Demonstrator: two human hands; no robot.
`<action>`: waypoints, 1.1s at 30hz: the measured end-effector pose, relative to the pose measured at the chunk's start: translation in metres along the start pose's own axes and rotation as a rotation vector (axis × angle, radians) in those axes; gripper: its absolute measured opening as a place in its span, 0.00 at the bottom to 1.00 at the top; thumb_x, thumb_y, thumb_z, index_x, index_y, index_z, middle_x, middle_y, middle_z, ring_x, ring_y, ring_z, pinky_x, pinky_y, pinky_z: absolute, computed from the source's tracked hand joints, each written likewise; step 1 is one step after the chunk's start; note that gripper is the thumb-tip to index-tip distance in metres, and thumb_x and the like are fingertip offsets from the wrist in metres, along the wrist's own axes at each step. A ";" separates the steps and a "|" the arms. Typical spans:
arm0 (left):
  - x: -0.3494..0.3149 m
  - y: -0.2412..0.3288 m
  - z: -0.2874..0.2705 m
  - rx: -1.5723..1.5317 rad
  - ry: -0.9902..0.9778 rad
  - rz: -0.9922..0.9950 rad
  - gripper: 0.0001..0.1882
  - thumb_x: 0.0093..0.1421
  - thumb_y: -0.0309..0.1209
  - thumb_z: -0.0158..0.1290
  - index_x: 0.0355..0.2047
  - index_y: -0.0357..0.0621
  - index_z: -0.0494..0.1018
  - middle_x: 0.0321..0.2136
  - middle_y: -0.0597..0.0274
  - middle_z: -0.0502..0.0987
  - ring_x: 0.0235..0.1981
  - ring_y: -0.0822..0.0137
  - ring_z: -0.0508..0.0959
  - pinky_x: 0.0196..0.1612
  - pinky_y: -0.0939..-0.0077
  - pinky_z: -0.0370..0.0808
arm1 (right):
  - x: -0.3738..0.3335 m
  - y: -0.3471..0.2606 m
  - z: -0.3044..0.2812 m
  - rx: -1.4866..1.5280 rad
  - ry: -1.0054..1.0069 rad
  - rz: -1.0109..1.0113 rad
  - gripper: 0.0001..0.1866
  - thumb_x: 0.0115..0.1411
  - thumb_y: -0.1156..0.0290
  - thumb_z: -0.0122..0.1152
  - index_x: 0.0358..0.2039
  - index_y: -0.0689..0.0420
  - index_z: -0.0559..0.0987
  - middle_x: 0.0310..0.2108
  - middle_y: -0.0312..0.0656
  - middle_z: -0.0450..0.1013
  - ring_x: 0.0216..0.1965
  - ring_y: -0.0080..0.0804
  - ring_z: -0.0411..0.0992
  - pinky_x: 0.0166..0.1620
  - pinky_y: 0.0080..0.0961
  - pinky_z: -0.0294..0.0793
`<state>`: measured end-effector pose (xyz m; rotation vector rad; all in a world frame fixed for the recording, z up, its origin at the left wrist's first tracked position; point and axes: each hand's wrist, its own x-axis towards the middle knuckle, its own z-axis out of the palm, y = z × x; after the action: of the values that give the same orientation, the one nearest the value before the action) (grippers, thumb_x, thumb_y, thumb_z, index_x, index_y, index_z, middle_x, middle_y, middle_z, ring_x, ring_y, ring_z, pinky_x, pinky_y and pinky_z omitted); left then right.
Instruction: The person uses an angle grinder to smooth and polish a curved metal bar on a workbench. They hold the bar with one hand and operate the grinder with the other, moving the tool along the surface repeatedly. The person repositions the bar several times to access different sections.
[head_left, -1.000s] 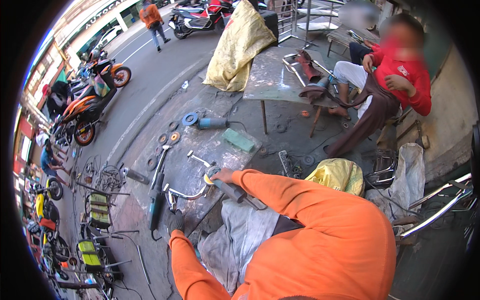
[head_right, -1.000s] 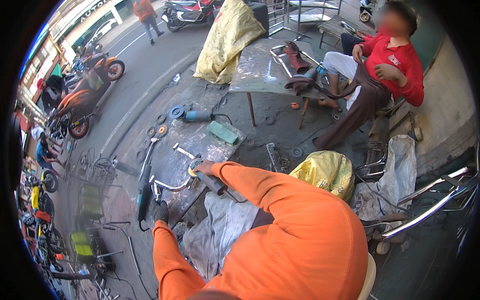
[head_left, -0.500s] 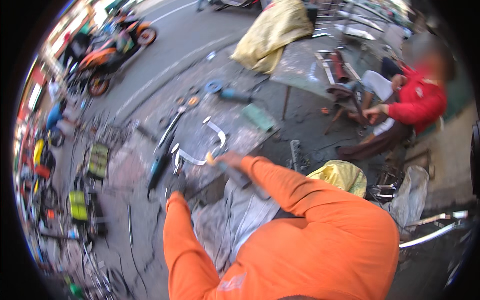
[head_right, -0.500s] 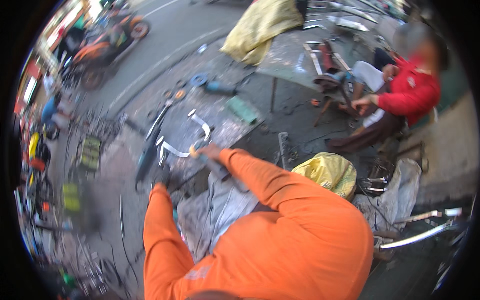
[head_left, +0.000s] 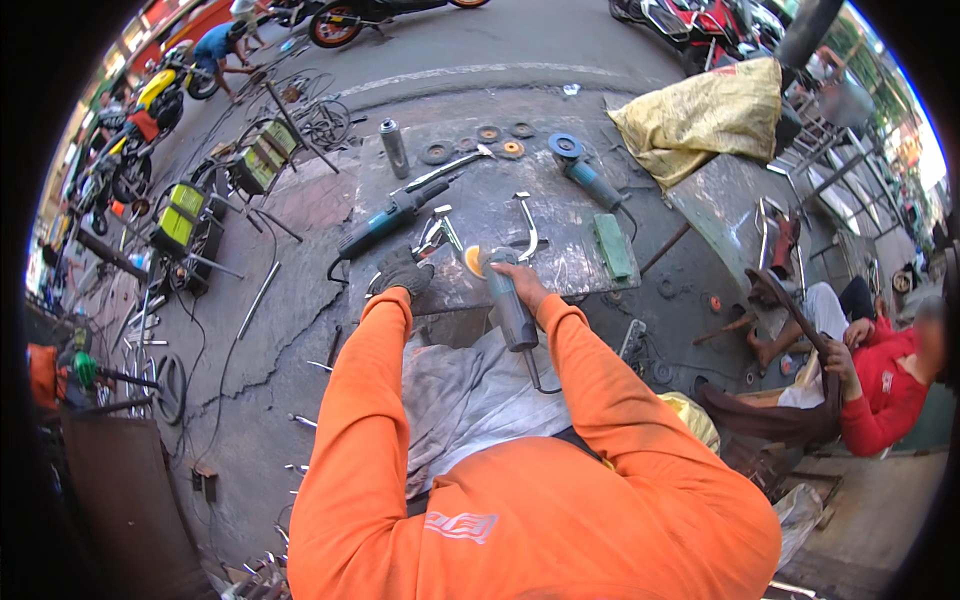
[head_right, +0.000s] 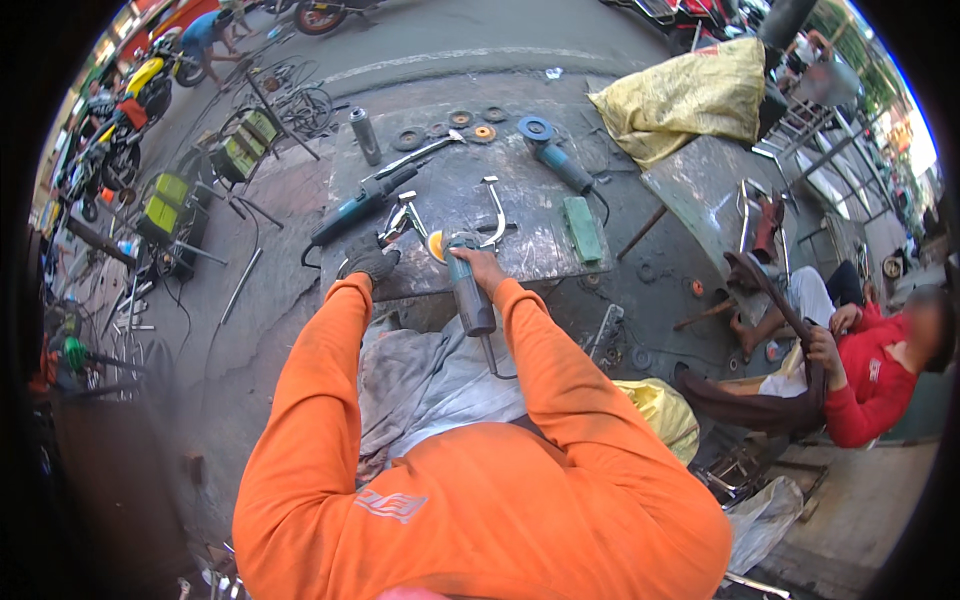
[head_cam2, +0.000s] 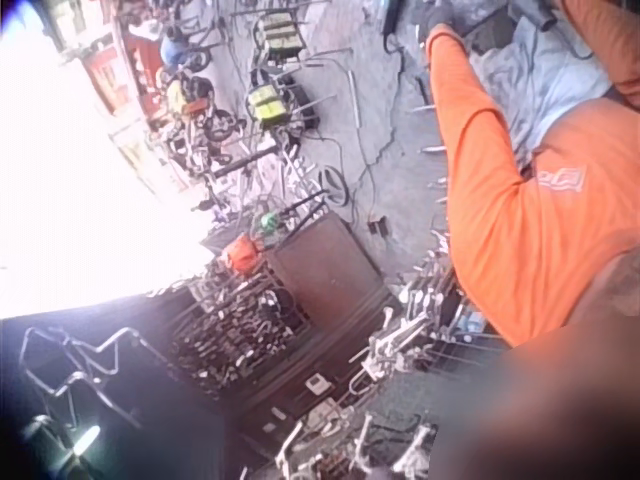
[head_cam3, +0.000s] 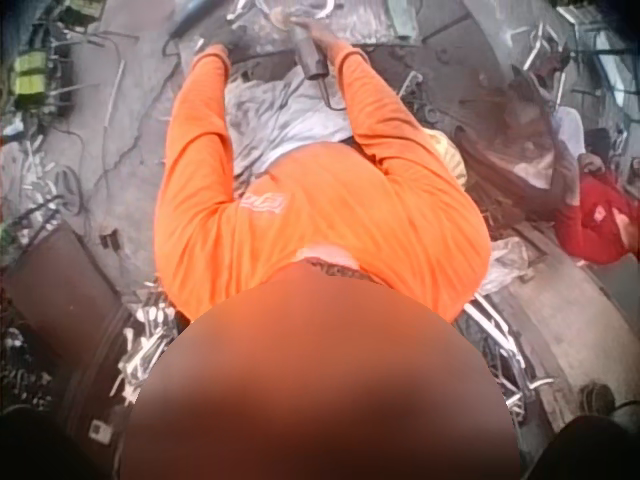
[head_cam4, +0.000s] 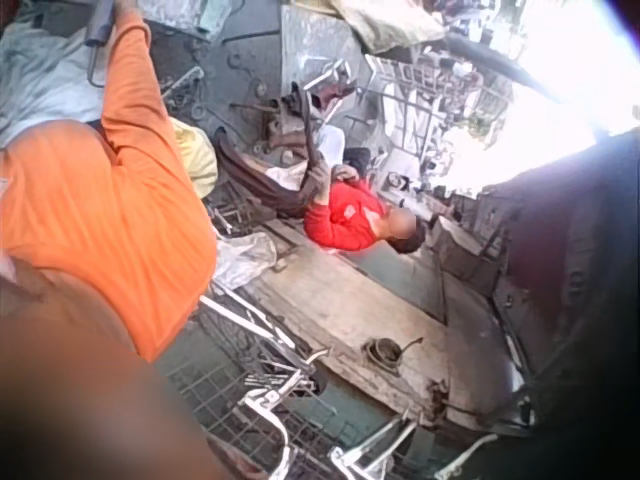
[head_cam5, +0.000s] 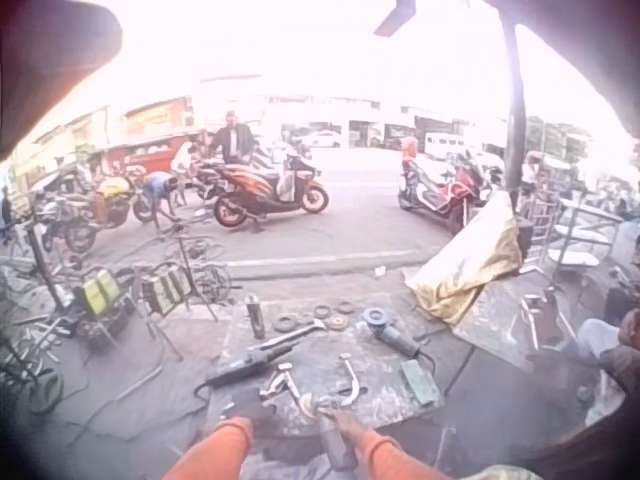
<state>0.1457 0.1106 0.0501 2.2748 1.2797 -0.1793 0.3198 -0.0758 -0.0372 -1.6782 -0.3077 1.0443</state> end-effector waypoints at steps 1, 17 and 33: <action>0.003 -0.003 0.003 0.010 0.005 0.003 0.36 0.59 0.54 0.56 0.63 0.49 0.71 0.64 0.46 0.70 0.65 0.42 0.68 0.63 0.46 0.69 | 0.002 0.002 0.001 0.029 0.002 0.028 0.31 0.60 0.44 0.64 0.41 0.66 0.85 0.37 0.56 0.81 0.34 0.45 0.80 0.39 0.39 0.77; 0.013 -0.028 0.019 0.044 0.037 0.024 0.37 0.60 0.51 0.55 0.66 0.51 0.66 0.67 0.48 0.65 0.68 0.42 0.63 0.65 0.45 0.65 | -0.003 0.021 -0.047 -0.353 0.004 -0.160 0.35 0.58 0.41 0.64 0.44 0.67 0.83 0.36 0.57 0.79 0.39 0.50 0.79 0.44 0.40 0.76; 0.027 -0.029 0.029 0.040 0.077 0.022 0.38 0.61 0.48 0.53 0.70 0.53 0.60 0.70 0.50 0.59 0.71 0.41 0.57 0.68 0.44 0.62 | 0.025 0.034 -0.093 -0.255 0.238 0.037 0.38 0.56 0.40 0.65 0.43 0.71 0.83 0.38 0.57 0.80 0.38 0.45 0.80 0.42 0.40 0.77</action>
<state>0.1404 0.1282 0.0047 2.3497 1.3002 -0.1110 0.3949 -0.1329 -0.0757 -2.0229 -0.2623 0.8469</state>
